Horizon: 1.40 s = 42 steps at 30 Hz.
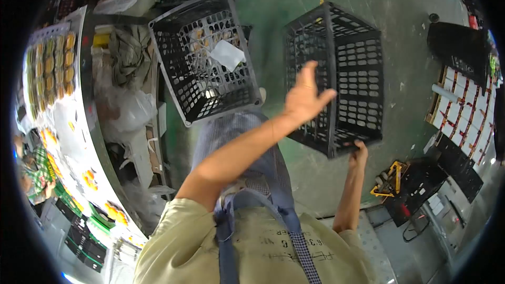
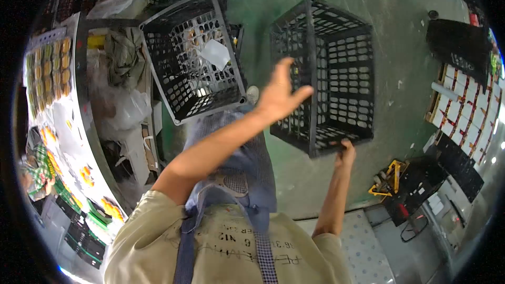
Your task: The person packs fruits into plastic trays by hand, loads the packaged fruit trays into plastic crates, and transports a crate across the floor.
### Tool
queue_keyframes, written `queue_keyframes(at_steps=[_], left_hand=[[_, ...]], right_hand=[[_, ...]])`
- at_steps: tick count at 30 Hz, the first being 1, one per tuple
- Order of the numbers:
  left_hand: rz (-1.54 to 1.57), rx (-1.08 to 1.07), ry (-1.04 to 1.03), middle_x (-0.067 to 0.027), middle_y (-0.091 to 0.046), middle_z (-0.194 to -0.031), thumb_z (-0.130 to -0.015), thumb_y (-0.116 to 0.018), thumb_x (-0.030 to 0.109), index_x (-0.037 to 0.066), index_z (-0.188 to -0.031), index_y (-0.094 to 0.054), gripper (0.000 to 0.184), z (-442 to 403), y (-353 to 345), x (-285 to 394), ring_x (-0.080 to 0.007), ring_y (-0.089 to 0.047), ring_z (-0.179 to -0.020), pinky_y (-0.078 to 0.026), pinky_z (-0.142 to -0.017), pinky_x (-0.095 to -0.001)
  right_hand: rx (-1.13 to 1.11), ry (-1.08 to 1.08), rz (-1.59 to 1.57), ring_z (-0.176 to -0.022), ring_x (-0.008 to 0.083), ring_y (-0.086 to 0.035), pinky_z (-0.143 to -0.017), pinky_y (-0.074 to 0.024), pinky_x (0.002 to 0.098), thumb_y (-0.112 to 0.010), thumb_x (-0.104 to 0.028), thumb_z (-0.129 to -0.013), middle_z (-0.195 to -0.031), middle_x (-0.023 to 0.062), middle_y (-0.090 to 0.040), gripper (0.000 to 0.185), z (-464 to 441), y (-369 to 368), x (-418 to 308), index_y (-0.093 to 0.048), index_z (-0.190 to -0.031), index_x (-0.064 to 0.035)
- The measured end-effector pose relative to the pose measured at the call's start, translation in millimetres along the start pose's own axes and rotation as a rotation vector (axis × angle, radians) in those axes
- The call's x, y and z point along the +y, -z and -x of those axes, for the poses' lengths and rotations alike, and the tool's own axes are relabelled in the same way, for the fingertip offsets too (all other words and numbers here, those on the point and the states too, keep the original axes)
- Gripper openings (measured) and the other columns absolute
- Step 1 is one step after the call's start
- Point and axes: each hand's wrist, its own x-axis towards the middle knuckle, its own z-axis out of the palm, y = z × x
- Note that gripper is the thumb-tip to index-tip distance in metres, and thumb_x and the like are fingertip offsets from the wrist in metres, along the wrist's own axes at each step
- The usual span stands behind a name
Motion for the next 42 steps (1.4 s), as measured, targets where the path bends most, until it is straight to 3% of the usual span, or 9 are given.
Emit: queue_keyframes(at_steps=[4,6,11,14,17,21,28,40,42], left_hand=[[-0.262,0.418,0.113,-0.022,-0.046,-0.12,-0.071,-0.071,0.014,-0.002,-0.125,-0.038,0.066,-9,67,-103,-0.0361,-0.046,-0.113,-0.036,-0.099,-0.0397],[-0.441,0.627,0.063,-0.0197,-0.049,-0.115,-0.068,-0.067,0.005,-0.003,-0.125,-0.039,0.064,9,109,-180,-0.033,-0.048,-0.109,-0.038,-0.096,-0.0391],[-0.908,0.843,0.479,-0.0224,-0.047,-0.118,-0.063,-0.079,0.02,0.002,-0.13,-0.034,0.083,83,193,-303,-0.0389,-0.045,-0.109,-0.037,-0.095,-0.0455],[-0.699,0.876,0.954,-0.0234,-0.041,-0.124,-0.063,-0.081,0.023,0.003,-0.134,-0.026,0.092,100,212,-335,-0.0375,-0.045,-0.113,-0.038,-0.096,-0.0451],[-0.13,0.896,0.718,-0.0162,-0.045,-0.123,-0.069,-0.076,0.012,0.001,-0.131,-0.033,0.076,126,239,-429,-0.028,-0.051,-0.106,-0.046,-0.089,-0.0388],[0.342,0.713,0.923,-0.0048,-0.061,-0.102,-0.078,-0.065,0.0,0.006,-0.121,-0.05,0.046,111,242,-408,-0.018,-0.059,-0.091,-0.053,-0.068,-0.0294],[0.498,0.474,0.614,-0.0104,-0.051,-0.125,-0.074,-0.054,-0.015,0.007,-0.129,-0.049,0.059,114,247,-416,-0.0206,-0.05,-0.112,-0.044,-0.091,-0.0316],[0.299,0.363,0.554,-0.0179,-0.055,-0.112,-0.064,-0.045,-0.013,-0.001,-0.118,-0.054,0.055,97,291,-252,-0.0278,-0.055,-0.1,-0.054,-0.069,-0.035],[0.445,0.32,0.537,-0.0168,-0.056,-0.107,-0.062,-0.044,-0.013,-0.002,-0.116,-0.055,0.056,112,306,-253,-0.0242,-0.055,-0.085,-0.049,-0.058,-0.031]], right_hand=[[0.285,-0.131,-0.049,-0.068,0.0184,-0.052,-0.057,-0.0436,0.0349,-0.066,-0.005,-0.066,-0.076,0.0063,-0.054,0.022,-91,-71,52,-0.056,-0.085,-0.0005],[0.365,-0.158,-0.125,-0.061,0.0221,-0.056,-0.04,-0.0451,0.0314,-0.063,0.003,-0.064,-0.084,0.0133,-0.056,0.043,-135,-102,81,-0.047,-0.104,0.007],[0.382,-0.119,-0.065,-0.056,0.0186,-0.05,-0.038,-0.0392,0.0288,-0.061,0.003,-0.061,-0.08,0.0087,-0.051,0.05,-204,-105,182,-0.042,-0.107,-0.0037],[0.498,-0.273,0.024,-0.056,0.0182,-0.048,-0.041,-0.0391,0.0294,-0.058,0.006,-0.062,-0.081,0.0087,-0.05,0.048,-199,-102,209,-0.042,-0.106,-0.0031],[0.501,-0.212,-0.128,-0.048,0.0151,-0.036,-0.039,-0.0278,0.0316,-0.053,0.01,-0.068,-0.074,0.0079,-0.051,0.072,-210,-81,251,-0.026,-0.132,-0.0095],[0.579,-0.262,-0.122,-0.045,0.0138,-0.03,-0.041,-0.0228,0.0316,-0.051,0.01,-0.069,-0.076,0.0077,-0.053,0.083,-212,-67,286,-0.02,-0.144,-0.0099],[0.544,-0.221,0.021,-0.045,0.0116,-0.038,-0.038,-0.0304,0.0276,-0.058,0.006,-0.067,-0.065,0.003,-0.046,0.045,-200,-69,289,-0.045,-0.109,-0.0041],[0.448,-0.165,-0.168,-0.051,0.0139,-0.05,-0.033,-0.0376,0.0276,-0.067,-0.003,-0.07,-0.087,0.0079,-0.058,0.051,-141,-96,398,-0.045,-0.116,-0.007],[0.493,-0.126,-0.018,-0.079,0.0177,-0.056,-0.063,-0.0479,0.0329,-0.069,-0.02,-0.079,-0.107,0.0112,-0.055,0.065,-128,-96,407,-0.036,-0.133,-0.0025]])
